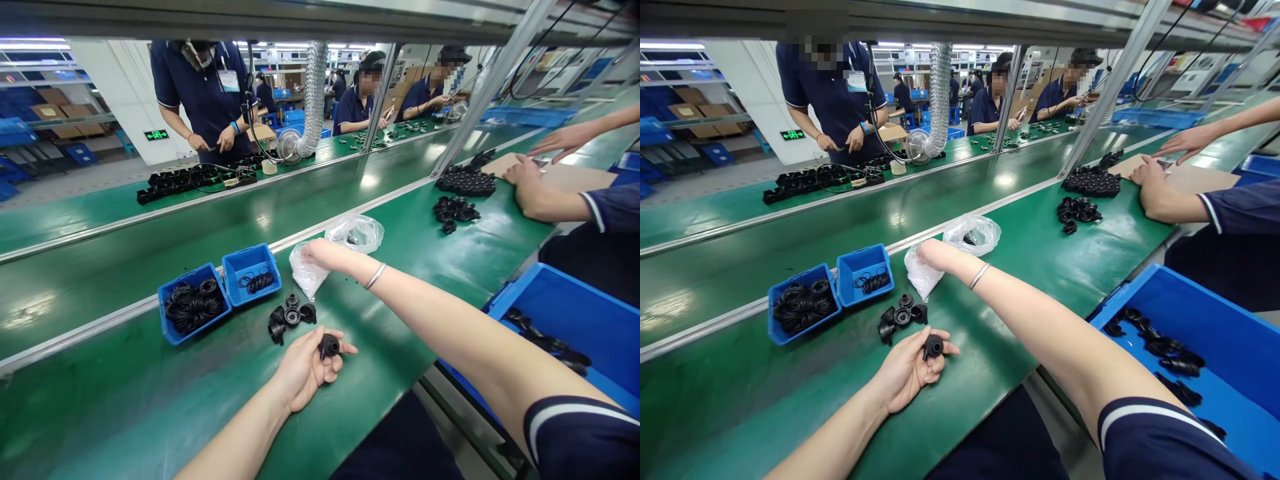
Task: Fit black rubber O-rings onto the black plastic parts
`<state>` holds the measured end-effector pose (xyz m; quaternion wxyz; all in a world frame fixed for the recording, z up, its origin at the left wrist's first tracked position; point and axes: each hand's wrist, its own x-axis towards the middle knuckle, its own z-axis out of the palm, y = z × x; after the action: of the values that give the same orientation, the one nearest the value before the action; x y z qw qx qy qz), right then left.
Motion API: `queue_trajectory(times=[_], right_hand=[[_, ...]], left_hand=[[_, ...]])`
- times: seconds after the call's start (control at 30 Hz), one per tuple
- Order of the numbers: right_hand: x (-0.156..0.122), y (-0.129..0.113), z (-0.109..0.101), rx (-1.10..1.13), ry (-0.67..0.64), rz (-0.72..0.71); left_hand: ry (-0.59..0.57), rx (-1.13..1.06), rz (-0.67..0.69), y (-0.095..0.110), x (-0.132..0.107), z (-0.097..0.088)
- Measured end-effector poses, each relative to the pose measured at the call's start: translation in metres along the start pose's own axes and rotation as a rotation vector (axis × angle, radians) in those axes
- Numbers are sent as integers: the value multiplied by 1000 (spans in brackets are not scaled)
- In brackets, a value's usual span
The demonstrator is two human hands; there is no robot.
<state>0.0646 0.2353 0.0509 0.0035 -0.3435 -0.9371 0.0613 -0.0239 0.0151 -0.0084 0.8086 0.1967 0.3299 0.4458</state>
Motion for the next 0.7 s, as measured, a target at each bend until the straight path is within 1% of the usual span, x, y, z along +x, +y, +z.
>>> queue_trajectory(times=[0.1,0.27,0.33,0.43,0.53,0.6,0.63,0.7], right_hand=[[-5,-1,-11,55,-26,0],[-9,-1,-12,132,-46,0],[-9,4,-14,177,-37,3],[-12,12,-24,258,0,4],[-30,16,-37,343,36,-6],[-50,15,-38,393,54,-14],[-61,13,-34,413,62,-18],[-85,9,-18,436,78,-21]], left_hand=[[-2,-2,-7,-1,1,-1],[-16,-9,-4,-4,2,-5],[-20,-6,-6,-4,2,-6],[-18,-3,-12,-2,1,-6],[2,8,-25,0,0,-3],[18,13,-32,2,0,-1],[22,15,-33,2,-1,0],[27,15,-31,3,0,2]])
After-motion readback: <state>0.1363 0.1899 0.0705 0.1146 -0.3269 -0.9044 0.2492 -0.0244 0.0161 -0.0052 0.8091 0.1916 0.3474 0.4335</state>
